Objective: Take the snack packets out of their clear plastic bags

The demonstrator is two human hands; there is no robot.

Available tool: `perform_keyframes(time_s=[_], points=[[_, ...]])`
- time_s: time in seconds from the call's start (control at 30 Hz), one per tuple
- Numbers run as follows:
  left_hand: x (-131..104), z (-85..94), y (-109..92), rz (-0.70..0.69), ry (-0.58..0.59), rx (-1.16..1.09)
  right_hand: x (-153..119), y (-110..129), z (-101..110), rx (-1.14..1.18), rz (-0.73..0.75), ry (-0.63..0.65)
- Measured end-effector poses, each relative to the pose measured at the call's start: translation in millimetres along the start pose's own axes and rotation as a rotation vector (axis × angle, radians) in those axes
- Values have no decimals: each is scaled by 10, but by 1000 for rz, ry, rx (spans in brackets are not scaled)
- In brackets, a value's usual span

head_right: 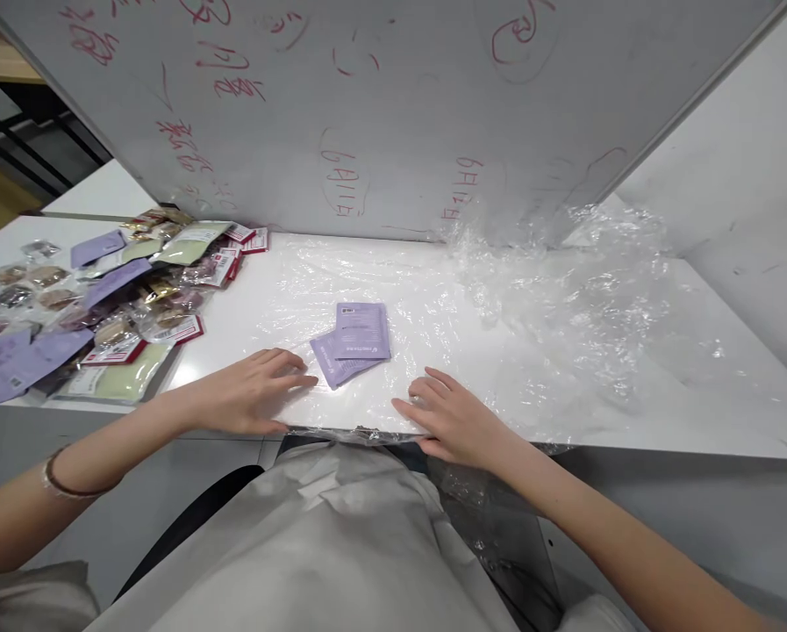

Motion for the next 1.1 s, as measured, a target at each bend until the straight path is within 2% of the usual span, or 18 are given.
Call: perform_keyframes(time_s=[0.13, 0.27, 0.37, 0.53, 0.63, 0.7, 0.77, 0.87, 0.93, 1.0, 1.07, 1.1], points=[[-98, -30, 137, -24, -13, -148, -8, -131, 122, 100, -55, -53], [-171, 33, 326, 135, -31, -205, -91, -396, 173, 130, -235, -56], [-233, 86, 337, 199, -100, -161, -155, -642, 182, 411, -413, -103], [-175, 8, 124, 112, -234, 64, -63, -952, 68, 993, -707, -290], [-122, -38, 193, 286, -296, 82, 37, -1045, -22, 1106, -886, -381], [-136, -18, 343, 416, -323, -68, 69, -1083, -32, 1037, -980, -430], [-169, 13, 528, 482, -329, -323, 79, -1106, -5, 850, -1036, -409], [-192, 32, 804, 543, -379, -731, 70, -1128, 54, 441, -1110, -274], [-168, 4, 945, 620, -417, -869, 67, -1142, 67, 237, -1162, -161], [-123, -38, 1017, 722, -415, -823, 77, -1148, 62, 124, -1192, -57], [-87, -41, 1002, 791, -423, -581, 93, -1141, 68, 28, -1205, 9], [-85, -16, 960, 807, -466, -411, 98, -1131, 83, 0, -1208, -3]])
Point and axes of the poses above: each hand's wrist, its own x-axis towards the middle knuckle, its own z-axis out of the back of the hand, y = z × x, the point moved 4 cm from there along x, towards the middle knuckle, and after that the axes turned 6 degrees about y, right-handed, at the moved point
